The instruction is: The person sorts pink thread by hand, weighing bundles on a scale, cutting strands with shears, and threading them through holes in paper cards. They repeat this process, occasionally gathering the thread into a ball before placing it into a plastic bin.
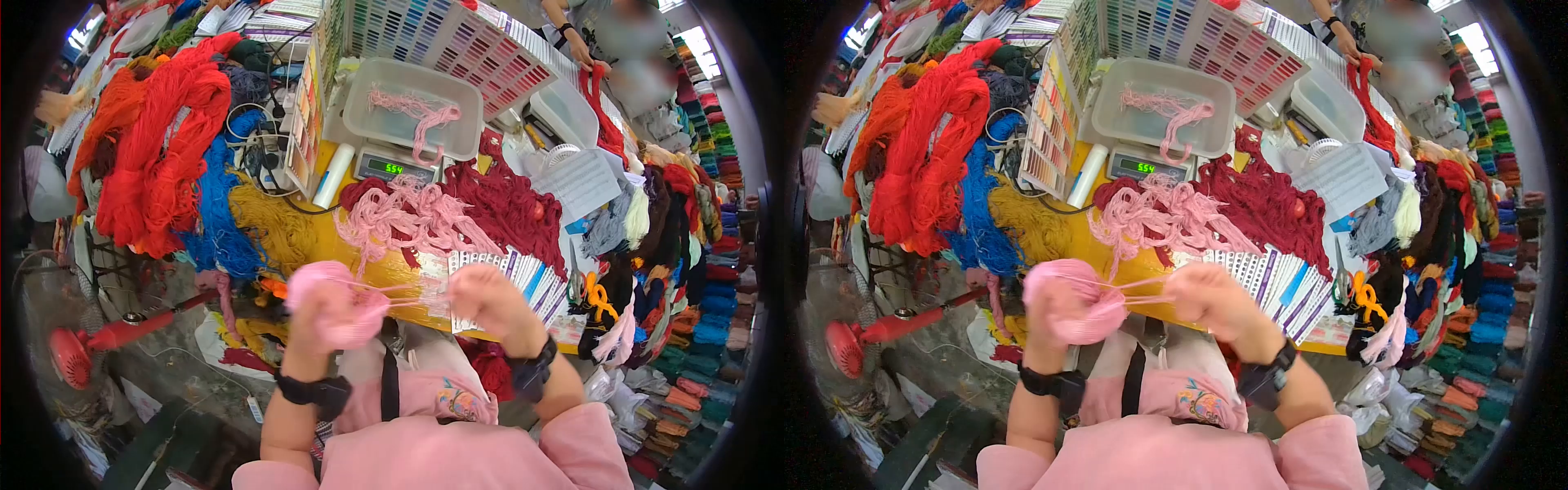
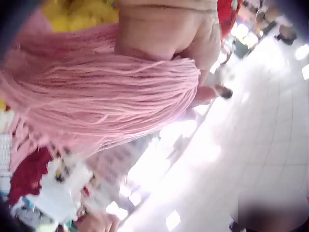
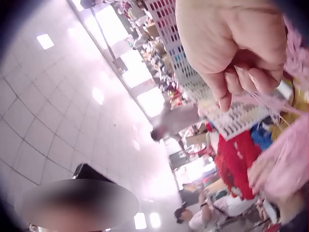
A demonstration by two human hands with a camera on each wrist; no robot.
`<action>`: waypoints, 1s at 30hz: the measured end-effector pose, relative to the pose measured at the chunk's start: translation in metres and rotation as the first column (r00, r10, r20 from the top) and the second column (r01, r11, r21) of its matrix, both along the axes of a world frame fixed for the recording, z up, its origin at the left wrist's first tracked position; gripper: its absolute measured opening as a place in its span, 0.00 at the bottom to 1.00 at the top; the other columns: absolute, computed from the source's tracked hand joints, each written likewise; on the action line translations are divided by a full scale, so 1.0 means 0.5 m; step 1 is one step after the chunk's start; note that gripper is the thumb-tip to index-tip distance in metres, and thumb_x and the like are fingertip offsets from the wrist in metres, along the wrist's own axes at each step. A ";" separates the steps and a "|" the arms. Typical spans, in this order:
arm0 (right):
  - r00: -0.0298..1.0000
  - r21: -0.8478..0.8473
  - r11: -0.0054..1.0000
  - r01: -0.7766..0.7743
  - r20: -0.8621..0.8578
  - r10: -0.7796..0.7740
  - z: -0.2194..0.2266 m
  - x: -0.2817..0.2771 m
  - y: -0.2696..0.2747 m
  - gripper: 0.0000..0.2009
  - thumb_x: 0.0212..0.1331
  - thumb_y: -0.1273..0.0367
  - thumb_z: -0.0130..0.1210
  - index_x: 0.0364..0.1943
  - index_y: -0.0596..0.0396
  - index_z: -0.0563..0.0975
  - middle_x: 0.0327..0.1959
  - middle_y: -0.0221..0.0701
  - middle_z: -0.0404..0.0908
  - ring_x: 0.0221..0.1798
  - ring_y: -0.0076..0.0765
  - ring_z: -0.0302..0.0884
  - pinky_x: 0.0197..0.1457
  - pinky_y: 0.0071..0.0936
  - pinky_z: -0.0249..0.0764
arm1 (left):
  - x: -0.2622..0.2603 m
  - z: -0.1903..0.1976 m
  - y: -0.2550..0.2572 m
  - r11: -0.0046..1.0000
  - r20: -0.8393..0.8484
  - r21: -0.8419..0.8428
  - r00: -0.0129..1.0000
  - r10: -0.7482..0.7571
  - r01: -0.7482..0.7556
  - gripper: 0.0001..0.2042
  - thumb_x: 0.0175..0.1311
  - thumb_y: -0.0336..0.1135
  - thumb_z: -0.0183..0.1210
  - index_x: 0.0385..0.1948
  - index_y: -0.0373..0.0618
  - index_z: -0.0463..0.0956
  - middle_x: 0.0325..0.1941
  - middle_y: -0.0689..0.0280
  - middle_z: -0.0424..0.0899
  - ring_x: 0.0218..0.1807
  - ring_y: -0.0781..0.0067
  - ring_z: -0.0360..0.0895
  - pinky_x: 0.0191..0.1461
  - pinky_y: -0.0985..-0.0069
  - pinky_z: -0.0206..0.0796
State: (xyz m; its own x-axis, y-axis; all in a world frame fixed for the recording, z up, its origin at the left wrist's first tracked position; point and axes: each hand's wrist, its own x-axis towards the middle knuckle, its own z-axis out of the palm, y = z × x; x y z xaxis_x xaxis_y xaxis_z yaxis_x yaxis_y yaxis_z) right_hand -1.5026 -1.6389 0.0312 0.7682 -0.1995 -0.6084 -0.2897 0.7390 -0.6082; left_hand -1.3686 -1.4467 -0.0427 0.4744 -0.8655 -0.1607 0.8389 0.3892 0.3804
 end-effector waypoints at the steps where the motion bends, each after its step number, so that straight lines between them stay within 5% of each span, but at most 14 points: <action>1: 1.000 -0.083 0.996 0.020 0.018 -0.018 -0.021 -0.017 -0.045 0.04 0.47 0.71 0.49 0.26 0.57 0.72 0.13 0.20 0.66 0.12 0.14 0.56 0.15 0.12 0.51 | 0.028 -0.021 0.039 0.985 -0.401 -0.149 0.916 0.017 -0.083 0.14 0.58 0.38 0.39 0.11 0.49 0.58 0.09 0.76 0.59 0.11 0.86 0.54 0.18 0.86 0.52; 4: 0.919 -0.220 0.907 0.360 -0.086 -0.385 -0.091 -0.092 -0.234 0.04 0.47 0.71 0.47 0.20 0.54 0.69 0.09 0.20 0.59 0.10 0.17 0.54 0.13 0.14 0.50 | 0.093 -0.141 0.223 0.917 -0.441 -0.037 0.830 0.343 -0.398 0.08 0.58 0.32 0.37 0.23 0.44 0.64 0.11 0.75 0.60 0.11 0.88 0.59 0.21 0.88 0.56; 5: 0.895 -0.173 0.885 0.432 -0.042 -0.445 -0.090 -0.131 -0.306 0.06 0.48 0.72 0.46 0.17 0.52 0.67 0.07 0.19 0.56 0.09 0.17 0.51 0.12 0.15 0.48 | 0.086 -0.083 0.221 0.576 0.108 0.560 0.742 0.662 -0.596 0.08 0.57 0.32 0.37 0.26 0.41 0.64 0.10 0.76 0.59 0.13 0.90 0.58 0.22 0.90 0.56; 6: 0.733 -0.326 0.704 0.631 -0.046 -0.678 -0.110 -0.193 -0.395 0.07 0.49 0.72 0.45 0.16 0.53 0.67 0.07 0.19 0.54 0.08 0.16 0.49 0.12 0.14 0.46 | 0.102 -0.204 0.368 0.641 -0.176 0.452 0.642 0.746 -0.621 0.09 0.58 0.32 0.36 0.20 0.45 0.63 0.10 0.77 0.57 0.15 0.90 0.55 0.24 0.91 0.56; 8: 0.655 -0.369 0.588 0.720 0.082 -0.751 -0.072 -0.272 -0.504 0.06 0.50 0.73 0.44 0.18 0.54 0.67 0.07 0.18 0.52 0.09 0.15 0.47 0.12 0.12 0.44 | 0.085 -0.246 0.496 0.395 0.090 0.679 0.604 0.792 -0.619 0.03 0.53 0.29 0.42 0.23 0.43 0.65 0.15 0.74 0.64 0.15 0.87 0.58 0.28 0.85 0.60; 9: 0.647 -0.364 0.571 0.736 0.128 -0.752 -0.026 -0.257 -0.498 0.06 0.50 0.73 0.44 0.18 0.55 0.68 0.07 0.18 0.51 0.10 0.14 0.47 0.13 0.12 0.46 | 0.070 -0.293 0.587 0.443 0.030 0.617 0.582 0.813 -0.651 0.04 0.53 0.29 0.42 0.22 0.44 0.65 0.14 0.75 0.62 0.14 0.87 0.56 0.28 0.84 0.60; 11: 0.877 -0.633 0.670 0.388 0.029 -0.481 0.029 -0.188 -0.442 0.06 0.50 0.72 0.46 0.19 0.58 0.70 0.07 0.18 0.55 0.10 0.14 0.50 0.13 0.12 0.47 | 0.047 -0.315 0.619 0.483 -0.039 0.552 0.558 0.829 -0.679 0.04 0.53 0.30 0.43 0.21 0.45 0.65 0.12 0.76 0.59 0.13 0.86 0.55 0.29 0.84 0.59; 13: 0.942 -0.719 0.694 -0.044 -0.262 -0.211 0.060 -0.094 -0.324 0.07 0.50 0.69 0.47 0.24 0.59 0.71 0.08 0.21 0.60 0.11 0.14 0.55 0.14 0.11 0.51 | 0.026 -0.265 0.543 0.276 0.111 0.758 0.535 0.838 -0.591 0.13 0.54 0.31 0.45 0.12 0.54 0.54 0.08 0.79 0.50 0.12 0.89 0.50 0.23 0.89 0.53; 17: 0.992 -0.596 0.794 -0.122 -0.040 0.122 0.184 0.055 -0.207 0.09 0.52 0.67 0.45 0.26 0.59 0.71 0.16 0.27 0.70 0.15 0.17 0.63 0.17 0.10 0.60 | -0.013 -0.282 0.498 0.508 -0.019 0.675 0.676 0.736 -0.535 0.10 0.54 0.31 0.46 0.15 0.52 0.59 0.08 0.79 0.50 0.10 0.89 0.48 0.18 0.90 0.51; 19: 0.968 -0.680 0.722 0.128 0.243 0.057 0.244 0.095 -0.251 0.10 0.53 0.66 0.42 0.27 0.60 0.70 0.21 0.30 0.73 0.19 0.19 0.68 0.20 0.11 0.65 | -0.025 -0.295 0.515 0.483 -0.025 0.675 0.636 0.771 -0.558 0.08 0.55 0.31 0.45 0.16 0.51 0.60 0.07 0.79 0.50 0.10 0.89 0.48 0.18 0.91 0.52; 24: 0.950 -0.667 0.679 0.307 0.259 -0.176 0.272 0.118 -0.524 0.08 0.54 0.71 0.40 0.29 0.61 0.69 0.27 0.31 0.72 0.30 0.20 0.70 0.27 0.12 0.69 | -0.042 -0.264 0.564 0.488 -0.132 0.688 0.569 0.812 -0.537 0.08 0.57 0.32 0.42 0.18 0.49 0.63 0.07 0.78 0.53 0.08 0.88 0.48 0.13 0.92 0.46; 27: 0.867 -0.695 0.522 0.495 0.354 -0.351 0.264 0.123 -0.618 0.06 0.52 0.73 0.41 0.31 0.61 0.70 0.27 0.29 0.72 0.30 0.21 0.70 0.29 0.13 0.69 | -0.046 -0.228 0.559 0.517 -0.083 0.699 0.662 0.745 -0.494 0.06 0.55 0.33 0.45 0.19 0.49 0.65 0.06 0.79 0.51 0.07 0.90 0.48 0.21 0.90 0.56; 29: 0.969 -0.969 0.044 0.242 0.244 0.033 0.249 0.162 -0.575 0.06 0.50 0.73 0.43 0.31 0.59 0.70 0.27 0.28 0.72 0.31 0.23 0.71 0.29 0.14 0.68 | -0.055 -0.221 0.560 0.623 -0.131 0.631 0.728 0.673 -0.463 0.06 0.54 0.33 0.46 0.19 0.48 0.66 0.05 0.79 0.50 0.07 0.89 0.48 0.22 0.90 0.57; 30: 0.982 -0.917 0.359 0.176 0.187 -0.006 0.248 0.195 -0.529 0.06 0.49 0.71 0.45 0.30 0.58 0.71 0.26 0.28 0.73 0.30 0.23 0.71 0.28 0.13 0.66 | -0.057 -0.213 0.537 0.509 -0.056 0.727 0.698 0.714 -0.461 0.06 0.54 0.33 0.46 0.18 0.48 0.65 0.04 0.80 0.50 0.06 0.89 0.47 0.23 0.89 0.58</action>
State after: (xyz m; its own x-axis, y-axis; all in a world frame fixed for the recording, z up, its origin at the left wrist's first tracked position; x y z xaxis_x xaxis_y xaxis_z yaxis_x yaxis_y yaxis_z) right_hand -1.4049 -1.9036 0.1549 0.7566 -0.6444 0.1112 -0.1171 -0.3008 -0.9465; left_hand -1.3970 -1.1784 -0.1491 0.6422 -0.0241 -0.7662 0.6146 0.6135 0.4959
